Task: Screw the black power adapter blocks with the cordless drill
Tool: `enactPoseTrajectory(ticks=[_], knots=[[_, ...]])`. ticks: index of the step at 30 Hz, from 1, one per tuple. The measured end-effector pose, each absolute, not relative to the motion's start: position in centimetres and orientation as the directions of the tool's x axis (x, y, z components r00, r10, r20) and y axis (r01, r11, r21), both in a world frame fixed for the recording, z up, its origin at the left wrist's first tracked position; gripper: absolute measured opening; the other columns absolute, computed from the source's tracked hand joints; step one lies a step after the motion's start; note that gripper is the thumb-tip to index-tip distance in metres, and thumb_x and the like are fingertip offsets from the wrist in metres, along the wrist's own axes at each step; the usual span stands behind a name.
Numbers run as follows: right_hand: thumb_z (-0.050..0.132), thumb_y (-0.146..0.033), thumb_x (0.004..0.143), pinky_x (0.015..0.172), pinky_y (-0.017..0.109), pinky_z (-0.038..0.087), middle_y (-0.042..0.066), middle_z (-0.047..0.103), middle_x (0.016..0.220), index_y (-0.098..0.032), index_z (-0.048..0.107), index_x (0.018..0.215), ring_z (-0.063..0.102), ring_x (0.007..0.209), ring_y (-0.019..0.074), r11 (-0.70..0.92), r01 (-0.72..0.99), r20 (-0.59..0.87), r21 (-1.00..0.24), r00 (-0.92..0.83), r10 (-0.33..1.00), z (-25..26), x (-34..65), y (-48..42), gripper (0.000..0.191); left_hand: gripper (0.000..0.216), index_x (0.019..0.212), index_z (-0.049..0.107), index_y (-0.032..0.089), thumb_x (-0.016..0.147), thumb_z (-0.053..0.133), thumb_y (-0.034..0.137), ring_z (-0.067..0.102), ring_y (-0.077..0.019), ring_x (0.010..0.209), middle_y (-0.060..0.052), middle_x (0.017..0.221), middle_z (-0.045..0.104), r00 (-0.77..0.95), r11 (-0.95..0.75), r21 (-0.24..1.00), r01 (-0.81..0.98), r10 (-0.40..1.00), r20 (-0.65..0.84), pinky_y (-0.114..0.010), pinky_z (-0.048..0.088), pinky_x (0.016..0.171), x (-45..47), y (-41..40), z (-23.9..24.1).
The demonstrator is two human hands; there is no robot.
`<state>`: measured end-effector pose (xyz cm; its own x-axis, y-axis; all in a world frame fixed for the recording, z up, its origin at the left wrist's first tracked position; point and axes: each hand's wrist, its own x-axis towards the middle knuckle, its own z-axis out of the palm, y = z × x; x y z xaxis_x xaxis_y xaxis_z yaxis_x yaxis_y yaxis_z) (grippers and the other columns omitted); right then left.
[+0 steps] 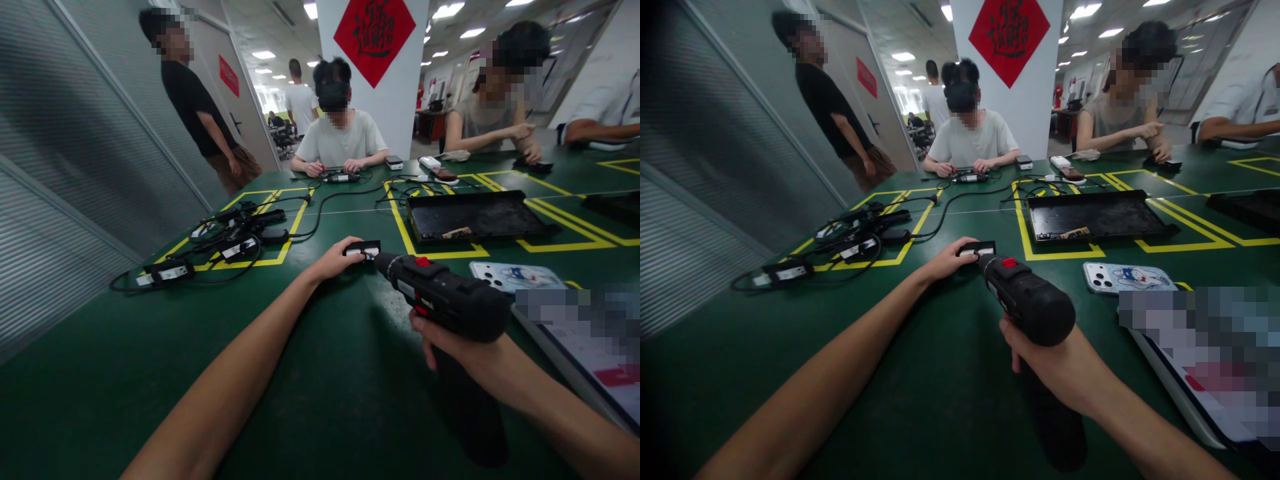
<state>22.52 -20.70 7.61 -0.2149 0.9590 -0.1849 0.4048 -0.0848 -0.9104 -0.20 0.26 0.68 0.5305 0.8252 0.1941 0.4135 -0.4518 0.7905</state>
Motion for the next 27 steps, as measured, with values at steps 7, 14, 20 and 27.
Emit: enactPoseTrajectory(ticks=[7, 14, 20, 27], knots=[[0.048, -0.042, 0.088, 0.072, 0.038, 0.042, -0.002, 0.061, 0.060, -0.022, 0.058, 0.091, 0.059, 0.063, 0.0177, -0.080, 0.335, -0.165, -0.939, -0.234, 0.958, 7.82, 22.47, -20.72, 0.023, 0.047, 0.117, 0.050, 0.017, 0.076, 0.057, 0.038, 0.053, -0.0198, 0.103, -0.006, 0.113, 0.057, 0.532, -0.448, 0.793, 0.412, 0.825, 0.190, -0.035, 0.041, 0.094, -0.20, 0.27, 0.60], [0.048, -0.044, 0.087, 0.075, 0.040, 0.042, -0.002, 0.062, 0.059, -0.022, 0.058, 0.091, 0.060, 0.066, 0.0193, -0.098, 0.354, -0.188, -0.930, -0.231, 0.955, 7.84, 22.43, -20.65, 0.024, 0.047, 0.116, 0.050, 0.017, 0.075, 0.057, 0.038, 0.054, -0.0198, 0.102, -0.006, 0.112, 0.058, 0.530, -0.442, 0.800, 0.405, 0.827, 0.188, -0.035, 0.041, 0.094, -0.19, 0.56, 0.29], [0.050, -0.043, 0.087, 0.073, 0.038, 0.042, -0.002, 0.062, 0.059, -0.022, 0.058, 0.090, 0.060, 0.068, 0.0197, -0.100, 0.349, -0.186, -0.932, -0.223, 0.957, 8.17, 22.41, -20.71, 0.023, 0.047, 0.117, 0.050, 0.017, 0.075, 0.056, 0.039, 0.053, -0.0202, 0.104, -0.006, 0.114, 0.057, 0.525, -0.443, 0.794, 0.416, 0.830, 0.188, -0.035, 0.040, 0.094, -0.20, 0.40, 0.37], [0.051, -0.039, 0.088, 0.072, 0.036, 0.043, -0.001, 0.064, 0.068, -0.020, 0.057, 0.095, 0.057, 0.061, 0.0160, -0.089, 0.329, -0.173, -0.940, -0.237, 0.956, 8.50, 22.33, -20.77, 0.021, 0.049, 0.117, 0.049, 0.017, 0.075, 0.056, 0.041, 0.054, -0.0197, 0.099, -0.006, 0.113, 0.057, 0.532, -0.444, 0.790, 0.423, 0.827, 0.180, -0.033, 0.042, 0.090, -0.19, 0.17, 0.65]])
